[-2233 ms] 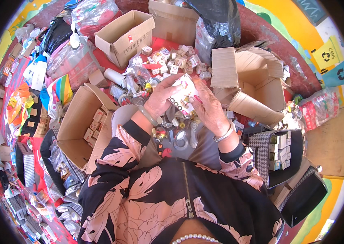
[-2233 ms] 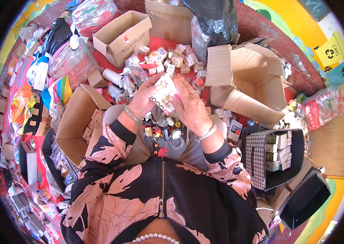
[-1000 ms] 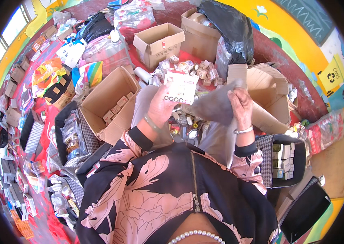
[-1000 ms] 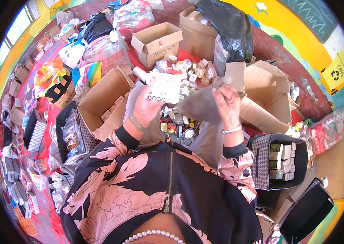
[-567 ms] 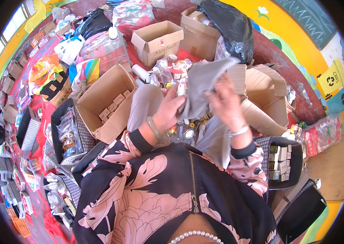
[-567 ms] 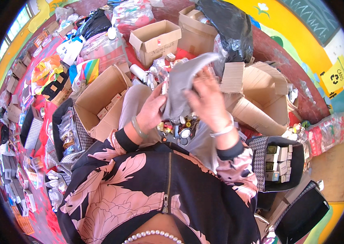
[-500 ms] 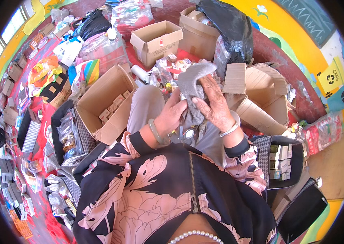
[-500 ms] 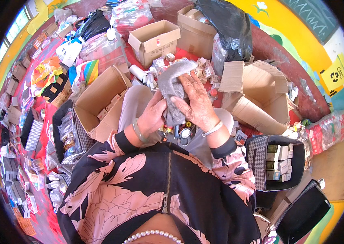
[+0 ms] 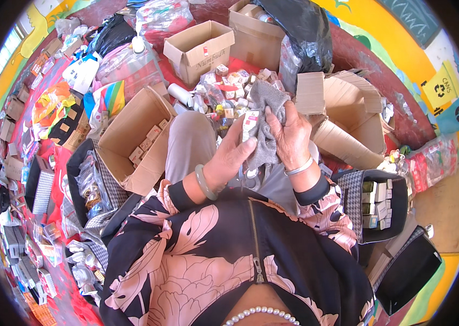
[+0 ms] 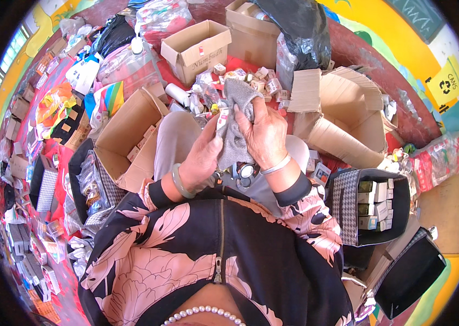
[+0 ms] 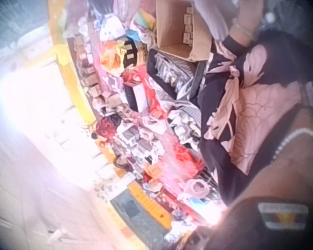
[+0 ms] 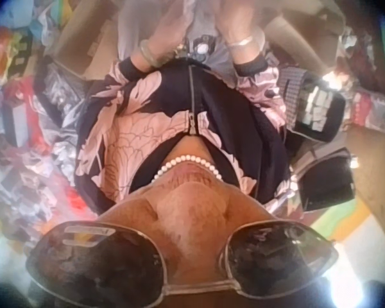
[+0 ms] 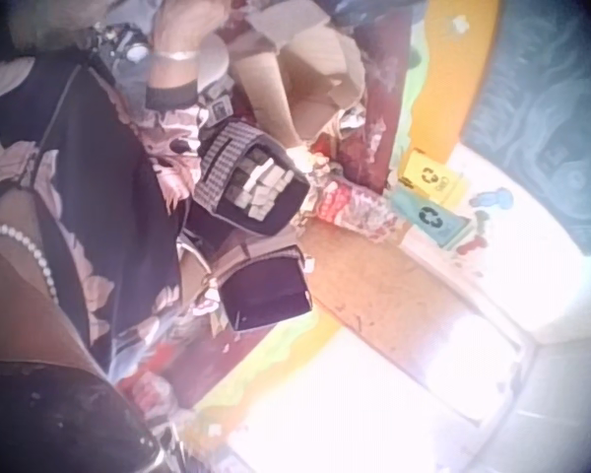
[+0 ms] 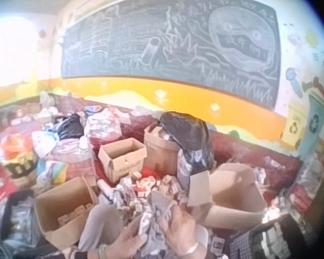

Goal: The person sits on the floor and wipes small boxes with a cloth, then places them into a larger cardboard box. They repeatedly pick up boxes from a pile, wipe them, and organize them into the container.

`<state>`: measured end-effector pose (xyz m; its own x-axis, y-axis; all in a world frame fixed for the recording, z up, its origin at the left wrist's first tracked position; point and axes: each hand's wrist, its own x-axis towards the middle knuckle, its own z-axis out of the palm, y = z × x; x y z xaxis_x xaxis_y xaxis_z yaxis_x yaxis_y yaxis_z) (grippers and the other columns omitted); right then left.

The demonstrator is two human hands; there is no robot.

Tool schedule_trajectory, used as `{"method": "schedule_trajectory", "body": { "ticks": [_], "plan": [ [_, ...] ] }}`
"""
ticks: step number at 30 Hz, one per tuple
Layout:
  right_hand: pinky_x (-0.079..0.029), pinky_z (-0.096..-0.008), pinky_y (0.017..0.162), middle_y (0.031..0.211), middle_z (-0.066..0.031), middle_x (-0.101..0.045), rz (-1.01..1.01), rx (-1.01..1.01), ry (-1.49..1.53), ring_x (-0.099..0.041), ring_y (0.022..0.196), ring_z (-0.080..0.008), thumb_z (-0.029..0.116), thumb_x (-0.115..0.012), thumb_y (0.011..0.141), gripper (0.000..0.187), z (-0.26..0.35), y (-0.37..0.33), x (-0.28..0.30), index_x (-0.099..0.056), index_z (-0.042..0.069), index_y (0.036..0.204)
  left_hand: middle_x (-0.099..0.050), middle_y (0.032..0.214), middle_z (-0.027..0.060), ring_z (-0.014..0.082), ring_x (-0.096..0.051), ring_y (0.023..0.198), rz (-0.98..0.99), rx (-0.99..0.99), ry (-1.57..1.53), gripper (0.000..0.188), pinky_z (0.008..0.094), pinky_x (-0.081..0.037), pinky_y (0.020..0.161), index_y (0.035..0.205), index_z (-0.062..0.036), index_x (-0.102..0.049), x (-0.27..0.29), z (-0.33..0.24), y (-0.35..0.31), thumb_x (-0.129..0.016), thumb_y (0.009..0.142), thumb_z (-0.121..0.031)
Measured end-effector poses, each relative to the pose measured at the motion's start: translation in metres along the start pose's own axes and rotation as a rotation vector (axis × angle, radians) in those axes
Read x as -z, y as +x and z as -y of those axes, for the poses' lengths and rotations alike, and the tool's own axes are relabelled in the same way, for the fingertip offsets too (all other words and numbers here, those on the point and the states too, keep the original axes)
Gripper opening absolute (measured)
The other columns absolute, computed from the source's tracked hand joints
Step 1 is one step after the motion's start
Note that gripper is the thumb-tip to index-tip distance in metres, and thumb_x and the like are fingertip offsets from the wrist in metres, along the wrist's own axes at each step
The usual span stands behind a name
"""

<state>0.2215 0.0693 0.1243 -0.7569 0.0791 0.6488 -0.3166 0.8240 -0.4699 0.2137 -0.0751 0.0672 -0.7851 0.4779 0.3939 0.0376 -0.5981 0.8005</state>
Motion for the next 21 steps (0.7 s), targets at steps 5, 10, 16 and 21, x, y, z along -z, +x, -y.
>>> {"method": "schedule_trajectory", "body": {
  "ticks": [5, 10, 16, 21],
  "plan": [
    [-0.047, -0.0273, 0.077, 0.095, -0.0029, -0.061, -0.077, -0.424, 0.870, -0.058, 0.085, -0.0149, 0.031, -0.058, 0.090, 0.033, -0.018, 0.010, -0.003, -0.057, 0.002, 0.106, -0.045, 0.128, 0.0099, 0.0188, -0.046, 0.115, -0.113, 0.206, -0.128, 0.057, 0.0343, -0.038, 0.097, 0.138, -0.0028, -0.027, 0.004, 0.005, -0.002, -0.053, 0.091, -0.024],
    [-0.044, -0.0339, 0.091, 0.122, -0.0121, -0.053, -0.106, -0.490, 1.597, -0.054, 0.106, -0.0223, 0.035, -0.043, 0.094, 0.051, -0.047, 0.018, 0.035, -0.039, 0.004, 0.133, -0.046, 0.132, 0.0169, 0.0342, -0.046, 0.120, -0.135, 0.234, -0.629, 0.056, 0.0501, -0.038, 0.097, 0.134, -0.0010, -0.034, 0.017, -0.009, 0.006, -0.050, 0.091, -0.033],
    [-0.045, -0.0299, 0.077, 0.107, -0.0117, -0.056, 0.120, -0.457, 1.097, -0.055, 0.093, -0.0176, 0.038, -0.048, 0.090, 0.048, -0.058, -0.016, 0.026, -0.047, 0.001, 0.122, -0.049, 0.127, 0.0154, 0.0290, -0.048, 0.118, -0.122, 0.270, -0.784, 0.048, 0.0476, -0.039, 0.098, 0.133, -0.0014, -0.034, 0.028, -0.008, 0.012, -0.043, 0.095, -0.030],
    [-0.045, -0.0358, 0.083, 0.095, -0.0140, -0.061, -0.013, 0.152, 0.442, -0.058, 0.089, -0.0294, 0.029, -0.062, 0.083, 0.041, -0.008, -0.012, -0.010, -0.054, -0.003, 0.107, -0.055, 0.115, 0.0085, 0.0183, -0.055, 0.104, -0.095, -0.119, 0.277, 0.047, 0.0327, -0.044, 0.089, 0.128, -0.0015, -0.039, 0.000, -0.007, 0.009, -0.034, 0.098, -0.037]
  ]
}}
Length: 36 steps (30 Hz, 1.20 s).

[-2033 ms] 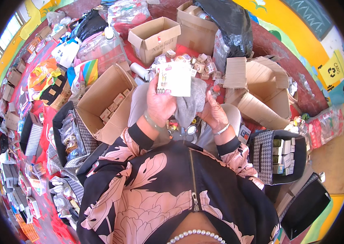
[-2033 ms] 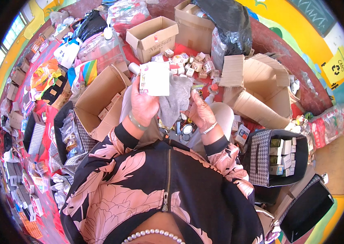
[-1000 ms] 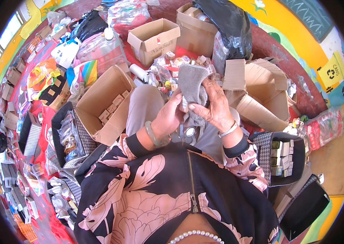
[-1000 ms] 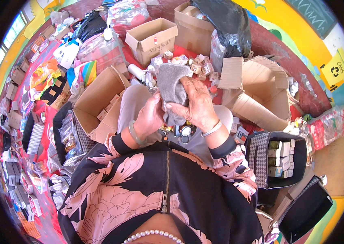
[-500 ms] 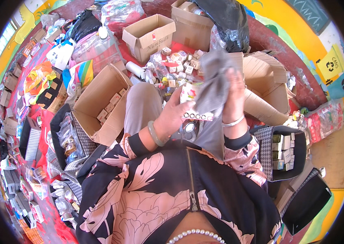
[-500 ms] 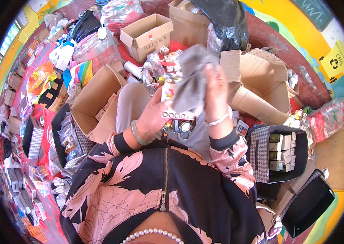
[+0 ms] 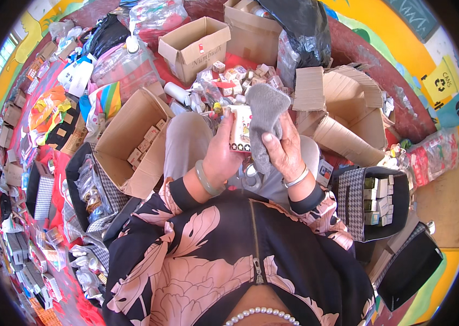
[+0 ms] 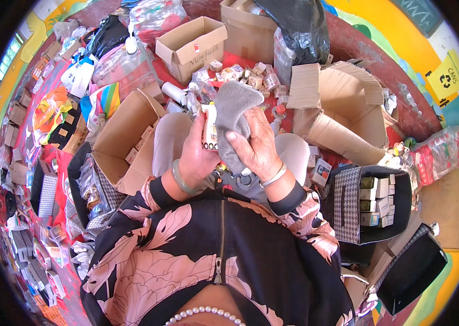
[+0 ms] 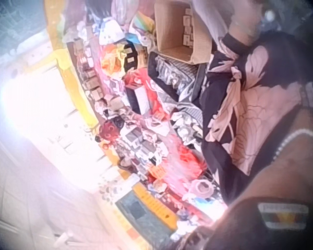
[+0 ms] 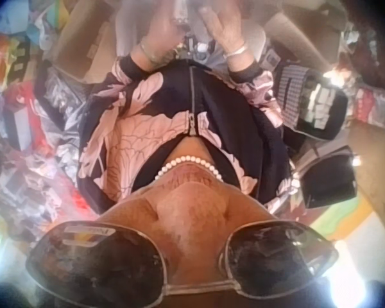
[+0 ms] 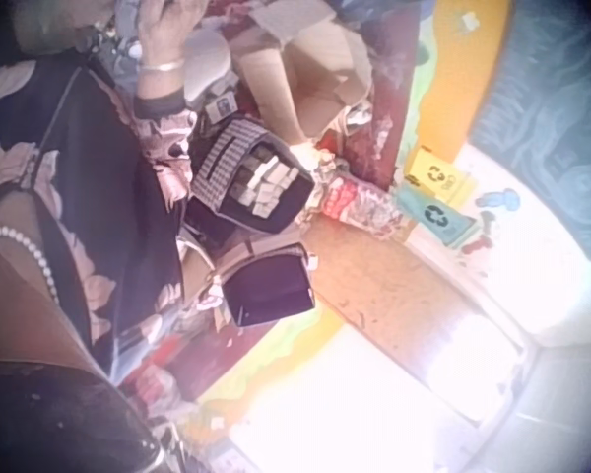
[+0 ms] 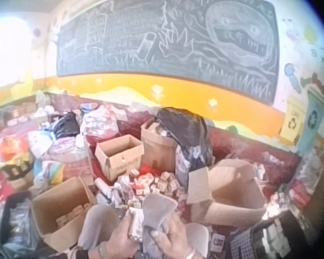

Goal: The person sits on the floor and wipes small boxes with a cloth, then places them into a larger cardboard box. They repeatedly pick up boxes from a pile, wipe them, and organize them into the container.

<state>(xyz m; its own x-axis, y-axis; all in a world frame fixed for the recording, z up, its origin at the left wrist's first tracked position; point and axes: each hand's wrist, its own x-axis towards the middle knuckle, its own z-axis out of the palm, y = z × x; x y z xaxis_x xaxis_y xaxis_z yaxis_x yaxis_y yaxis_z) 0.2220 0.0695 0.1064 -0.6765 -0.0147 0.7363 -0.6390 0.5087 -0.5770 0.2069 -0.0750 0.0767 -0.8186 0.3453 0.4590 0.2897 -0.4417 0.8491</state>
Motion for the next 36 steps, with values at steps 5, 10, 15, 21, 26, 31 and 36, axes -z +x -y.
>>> {"method": "schedule_trajectory", "body": {
  "ticks": [5, 10, 15, 21, 26, 31, 36],
  "plan": [
    [-0.045, -0.0311, 0.082, 0.099, -0.0114, -0.063, -0.003, -0.369, 0.221, -0.058, 0.091, -0.0179, 0.023, -0.060, 0.087, 0.030, 0.003, 0.004, 0.005, -0.059, -0.001, 0.106, -0.056, 0.113, 0.0067, 0.0150, -0.055, 0.104, 0.099, 0.248, -0.118, 0.049, 0.0315, -0.045, 0.087, 0.127, -0.0030, -0.041, 0.009, 0.004, -0.002, -0.031, 0.099, -0.041],
    [-0.044, -0.0283, 0.083, 0.101, -0.0082, -0.061, -0.238, -0.671, 0.871, -0.057, 0.092, -0.0141, 0.032, -0.047, 0.094, 0.040, -0.010, 0.011, 0.013, -0.058, -0.002, 0.112, -0.051, 0.121, 0.0103, 0.0163, -0.050, 0.113, 0.063, 0.276, -0.503, 0.058, 0.0314, -0.042, 0.093, 0.135, -0.0003, -0.030, 0.008, 0.022, -0.004, -0.050, 0.093, -0.034],
    [-0.042, -0.0297, 0.089, 0.119, -0.0090, -0.054, -0.269, -0.578, 0.878, -0.054, 0.104, -0.0188, 0.041, -0.038, 0.096, 0.054, -0.009, 0.015, 0.039, -0.044, -0.003, 0.126, -0.050, 0.123, 0.0089, 0.0174, -0.049, 0.114, 0.115, 0.154, -0.158, 0.078, 0.0309, -0.040, 0.095, 0.134, -0.0003, -0.032, 0.031, 0.004, 0.005, -0.075, 0.074, -0.024],
    [-0.047, -0.0430, 0.078, 0.098, -0.0258, -0.058, 0.291, -0.134, -0.310, -0.056, 0.092, -0.0427, 0.036, -0.049, 0.091, 0.039, 0.020, 0.008, 0.007, -0.056, 0.001, 0.107, -0.051, 0.108, 0.0179, 0.0354, -0.051, 0.102, 0.180, -0.279, 0.773, 0.071, 0.0395, -0.042, 0.089, 0.120, -0.0008, -0.045, 0.026, 0.005, 0.007, -0.078, 0.058, -0.012],
    [-0.045, -0.0458, 0.063, 0.073, -0.0231, -0.059, 0.322, -0.448, -0.253, -0.057, 0.073, -0.0422, 0.037, -0.045, 0.092, 0.038, 0.017, 0.011, 0.007, -0.058, 0.002, 0.088, -0.051, 0.107, 0.0179, 0.0362, -0.050, 0.102, 0.246, -0.172, 0.729, 0.068, 0.0398, -0.041, 0.089, 0.119, -0.0006, -0.046, 0.029, 0.011, 0.003, -0.075, 0.058, -0.008],
    [-0.045, -0.0424, 0.061, 0.070, -0.0221, -0.059, 0.389, -0.510, -0.137, -0.060, 0.069, -0.0381, 0.041, -0.044, 0.094, 0.044, -0.004, 0.014, 0.011, -0.058, 0.000, 0.087, -0.054, 0.107, 0.0148, 0.0275, -0.055, 0.099, 0.184, -0.060, 0.643, 0.066, 0.0348, -0.043, 0.088, 0.120, -0.0002, -0.045, 0.032, -0.001, 0.000, -0.076, 0.062, -0.008],
    [-0.046, -0.0325, 0.078, 0.099, -0.0108, -0.064, 0.223, -0.795, 0.639, -0.060, 0.091, -0.0190, 0.039, -0.046, 0.095, 0.044, -0.019, 0.003, 0.014, -0.056, -0.001, 0.110, -0.056, 0.113, 0.0086, 0.0148, -0.056, 0.100, -0.009, 0.141, -0.048, 0.053, 0.0287, -0.046, 0.085, 0.123, 0.0005, -0.042, 0.032, 0.006, -0.002, -0.069, 0.079, -0.010]
  ]
}}
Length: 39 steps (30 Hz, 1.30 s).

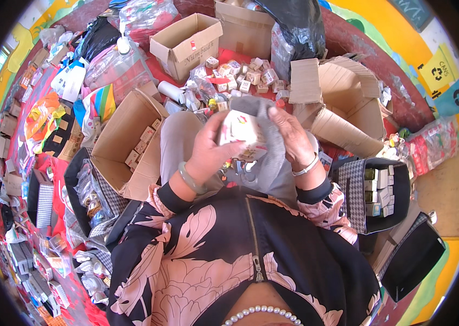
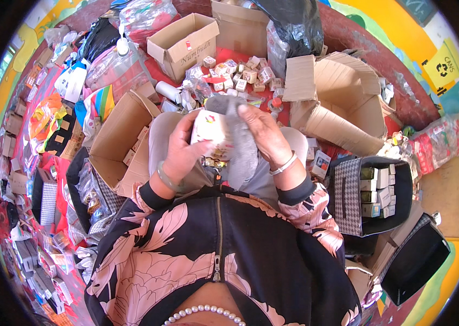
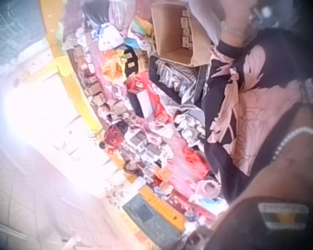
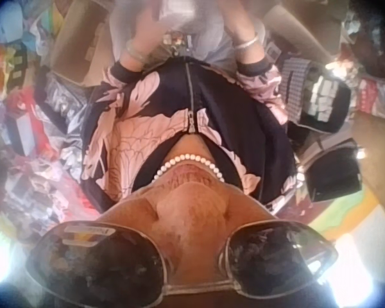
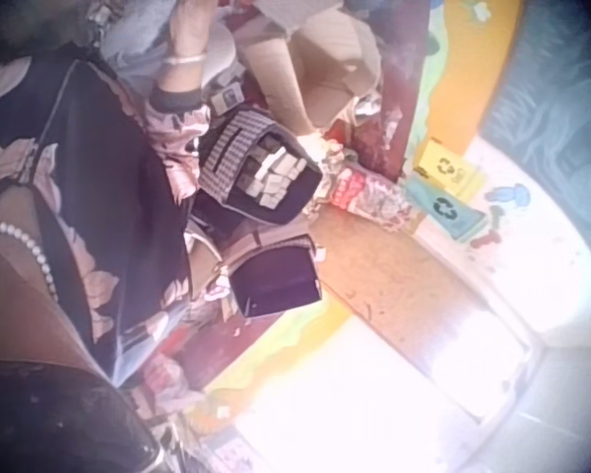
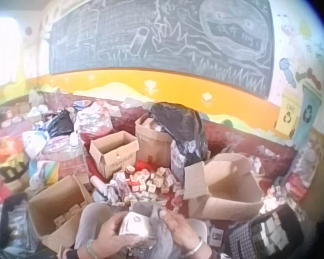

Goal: The person sits on the floor and wipes small boxes with a cloth, then places them into a larger cardboard box. They repeatedly pick up boxes from a pile, wipe them, and organize them into the container.

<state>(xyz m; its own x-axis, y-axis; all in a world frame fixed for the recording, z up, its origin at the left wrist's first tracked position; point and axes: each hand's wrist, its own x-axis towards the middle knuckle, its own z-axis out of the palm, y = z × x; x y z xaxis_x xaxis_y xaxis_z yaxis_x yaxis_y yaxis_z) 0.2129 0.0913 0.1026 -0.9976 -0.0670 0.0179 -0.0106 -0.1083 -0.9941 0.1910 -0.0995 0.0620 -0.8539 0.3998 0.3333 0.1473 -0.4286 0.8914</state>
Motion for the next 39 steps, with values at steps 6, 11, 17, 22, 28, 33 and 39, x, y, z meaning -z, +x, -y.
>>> {"method": "schedule_trajectory", "body": {
  "ticks": [6, 11, 17, 22, 28, 33, 39],
  "plan": [
    [-0.050, -0.0305, 0.072, 0.102, -0.0101, -0.061, -0.287, -0.184, 0.632, -0.060, 0.083, -0.0176, 0.047, -0.045, 0.092, 0.054, -0.014, -0.017, -0.047, -0.048, 0.003, 0.124, -0.053, 0.115, 0.0084, 0.0151, -0.053, 0.104, -0.201, -0.096, -0.292, 0.042, 0.0298, -0.043, 0.091, 0.125, -0.0006, -0.037, -0.014, -0.004, 0.008, -0.056, 0.088, -0.006],
    [-0.045, -0.0314, 0.088, 0.119, -0.0130, -0.055, -0.238, 0.083, 0.166, -0.056, 0.104, -0.0229, 0.041, -0.043, 0.094, 0.052, -0.019, -0.019, -0.021, -0.042, 0.003, 0.129, -0.052, 0.114, 0.0083, 0.0121, -0.051, 0.101, -0.349, -0.038, -0.257, 0.038, 0.0269, -0.043, 0.088, 0.120, -0.0005, -0.038, -0.027, 0.002, 0.014, -0.057, 0.090, -0.011],
    [-0.034, -0.0313, 0.101, 0.132, -0.0131, -0.043, -0.352, 0.577, -0.302, -0.044, 0.120, -0.0230, 0.021, -0.057, 0.089, 0.059, -0.032, 0.000, -0.036, -0.031, 0.006, 0.139, -0.053, 0.111, 0.0092, 0.0127, -0.050, 0.102, -0.228, -0.106, 0.089, 0.033, 0.0267, -0.041, 0.089, 0.120, 0.0004, -0.039, -0.033, 0.002, 0.005, -0.051, 0.094, -0.016],
    [-0.042, -0.0241, 0.090, 0.120, -0.0071, -0.053, -0.371, 0.338, 0.414, -0.050, 0.106, -0.0122, 0.019, -0.054, 0.093, 0.042, -0.032, 0.003, -0.015, -0.043, 0.004, 0.130, -0.052, 0.115, 0.0105, 0.0137, -0.049, 0.106, -0.047, -0.118, -0.053, 0.039, 0.0280, -0.039, 0.091, 0.123, 0.0030, -0.038, -0.037, -0.002, 0.008, -0.048, 0.094, -0.022],
    [-0.045, -0.0201, 0.073, 0.091, -0.0002, -0.064, -0.467, 0.402, 0.225, -0.055, 0.082, -0.0062, 0.018, -0.055, 0.093, 0.020, -0.040, 0.007, -0.008, -0.061, 0.003, 0.105, -0.050, 0.122, 0.0075, 0.0149, -0.050, 0.110, 0.111, 0.120, -0.482, 0.060, 0.0301, -0.041, 0.093, 0.133, -0.0009, -0.033, -0.034, 0.020, 0.009, -0.059, 0.087, -0.031],
    [-0.044, -0.0202, 0.070, 0.088, 0.0012, -0.063, -0.558, 0.353, 0.128, -0.054, 0.079, -0.0051, 0.019, -0.056, 0.092, 0.019, -0.052, 0.016, 0.001, -0.063, 0.003, 0.099, -0.051, 0.123, 0.0089, 0.0186, -0.050, 0.114, 0.123, 0.199, -0.693, 0.059, 0.0337, -0.041, 0.095, 0.132, -0.0014, -0.036, -0.037, 0.021, 0.012, -0.059, 0.087, -0.033],
    [-0.043, -0.0278, 0.088, 0.111, -0.0064, -0.059, -0.460, 0.200, 0.573, -0.056, 0.099, -0.0132, 0.030, -0.046, 0.096, 0.035, -0.024, 0.010, 0.031, -0.056, 0.001, 0.113, -0.053, 0.119, 0.0114, 0.0201, -0.055, 0.108, -0.010, 0.287, -0.521, 0.053, 0.0355, -0.046, 0.091, 0.127, 0.0014, -0.039, -0.015, 0.015, 0.019, -0.056, 0.089, -0.032]
  ]
}}
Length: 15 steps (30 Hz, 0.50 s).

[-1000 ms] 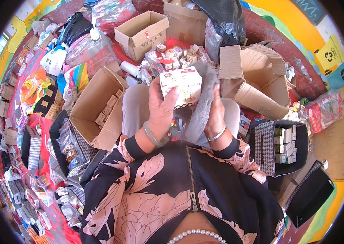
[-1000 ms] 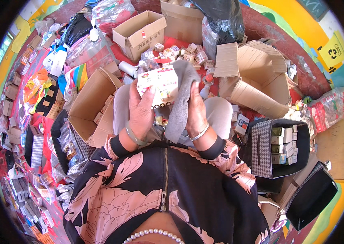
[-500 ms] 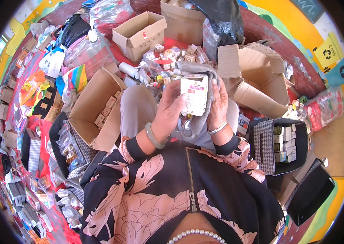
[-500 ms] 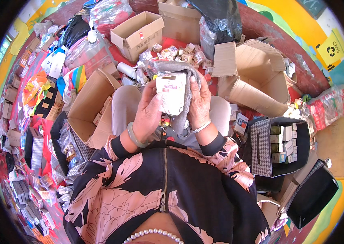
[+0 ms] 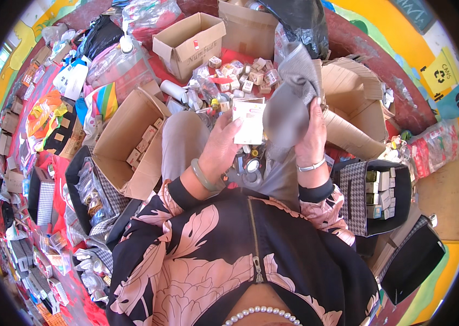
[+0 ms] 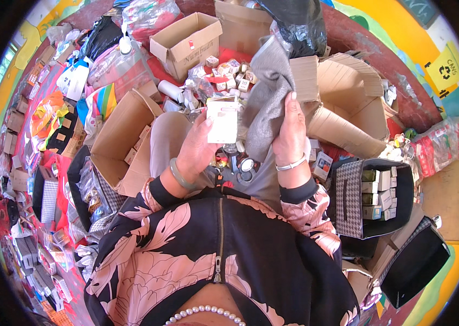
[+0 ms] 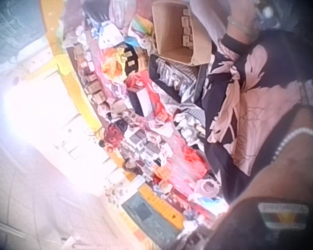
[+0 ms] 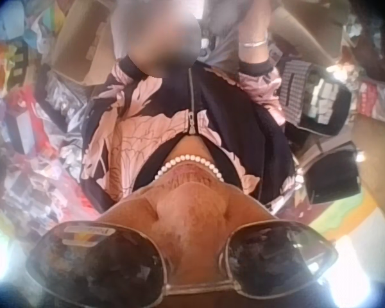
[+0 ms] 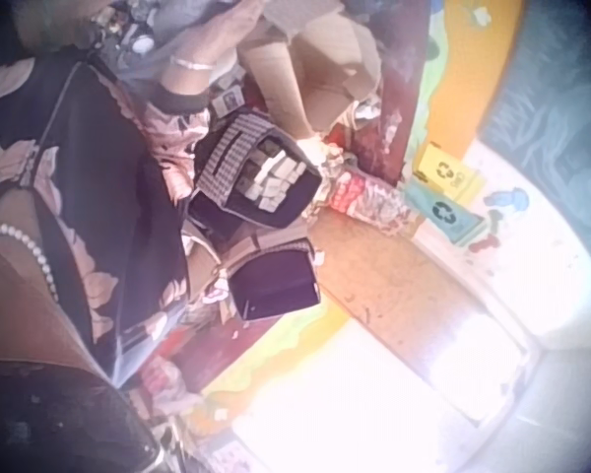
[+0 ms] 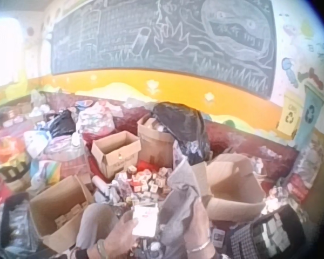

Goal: The person sits on the floor and wipes small boxes with a cloth, then places them into a larger cardboard box. They repeatedly pick up boxes from a pile, wipe them, and organize them into the container.

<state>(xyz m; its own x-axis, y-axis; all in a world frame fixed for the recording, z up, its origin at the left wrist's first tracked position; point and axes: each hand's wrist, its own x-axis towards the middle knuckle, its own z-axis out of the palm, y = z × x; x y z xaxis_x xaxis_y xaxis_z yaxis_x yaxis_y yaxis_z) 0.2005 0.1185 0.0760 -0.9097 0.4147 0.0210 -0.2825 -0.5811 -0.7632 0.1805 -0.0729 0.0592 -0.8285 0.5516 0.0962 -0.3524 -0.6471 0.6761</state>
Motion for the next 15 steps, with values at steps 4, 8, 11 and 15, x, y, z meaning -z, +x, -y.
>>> {"method": "schedule_trajectory", "body": {
  "ticks": [4, 8, 11, 15],
  "plan": [
    [-0.039, -0.0329, 0.096, 0.122, -0.0147, -0.052, 0.503, 0.396, -0.856, -0.048, 0.114, -0.0259, 0.028, -0.060, 0.086, 0.041, 0.005, -0.026, -0.020, -0.056, -0.001, 0.115, -0.054, 0.108, 0.0066, 0.0130, -0.054, 0.101, -0.165, 0.045, 0.141, 0.051, 0.0310, -0.046, 0.085, 0.125, -0.0026, -0.039, -0.002, 0.010, -0.007, -0.047, 0.093, -0.042],
    [-0.039, -0.0363, 0.093, 0.116, -0.0196, -0.051, 0.542, 0.755, -1.046, -0.048, 0.108, -0.0320, 0.020, -0.075, 0.072, 0.048, -0.003, -0.033, -0.029, -0.058, 0.001, 0.112, -0.054, 0.104, 0.0035, 0.0091, -0.053, 0.093, -0.102, -0.018, 0.099, 0.043, 0.0282, -0.046, 0.079, 0.125, -0.0066, -0.038, -0.006, 0.012, -0.008, -0.042, 0.096, -0.037],
    [-0.043, -0.0332, 0.086, 0.105, -0.0163, -0.056, 0.400, 0.607, -0.845, -0.053, 0.096, -0.0272, 0.018, -0.074, 0.073, 0.042, -0.003, -0.035, -0.030, -0.059, 0.000, 0.107, -0.055, 0.103, 0.0025, 0.0082, -0.053, 0.088, -0.113, 0.021, 0.136, 0.034, 0.0247, -0.046, 0.074, 0.124, -0.0083, -0.039, -0.001, 0.009, -0.010, -0.047, 0.096, -0.027],
    [-0.044, -0.0236, 0.072, 0.091, -0.0043, -0.061, 0.227, 0.443, -0.608, -0.054, 0.081, -0.0100, 0.012, -0.066, 0.083, 0.022, -0.001, -0.031, -0.027, -0.060, 0.000, 0.101, -0.056, 0.107, 0.0035, 0.0133, -0.056, 0.095, -0.106, 0.102, -0.076, 0.037, 0.0300, -0.049, 0.080, 0.123, -0.0037, -0.039, -0.011, 0.008, -0.011, -0.053, 0.093, -0.019]
  ]
}}
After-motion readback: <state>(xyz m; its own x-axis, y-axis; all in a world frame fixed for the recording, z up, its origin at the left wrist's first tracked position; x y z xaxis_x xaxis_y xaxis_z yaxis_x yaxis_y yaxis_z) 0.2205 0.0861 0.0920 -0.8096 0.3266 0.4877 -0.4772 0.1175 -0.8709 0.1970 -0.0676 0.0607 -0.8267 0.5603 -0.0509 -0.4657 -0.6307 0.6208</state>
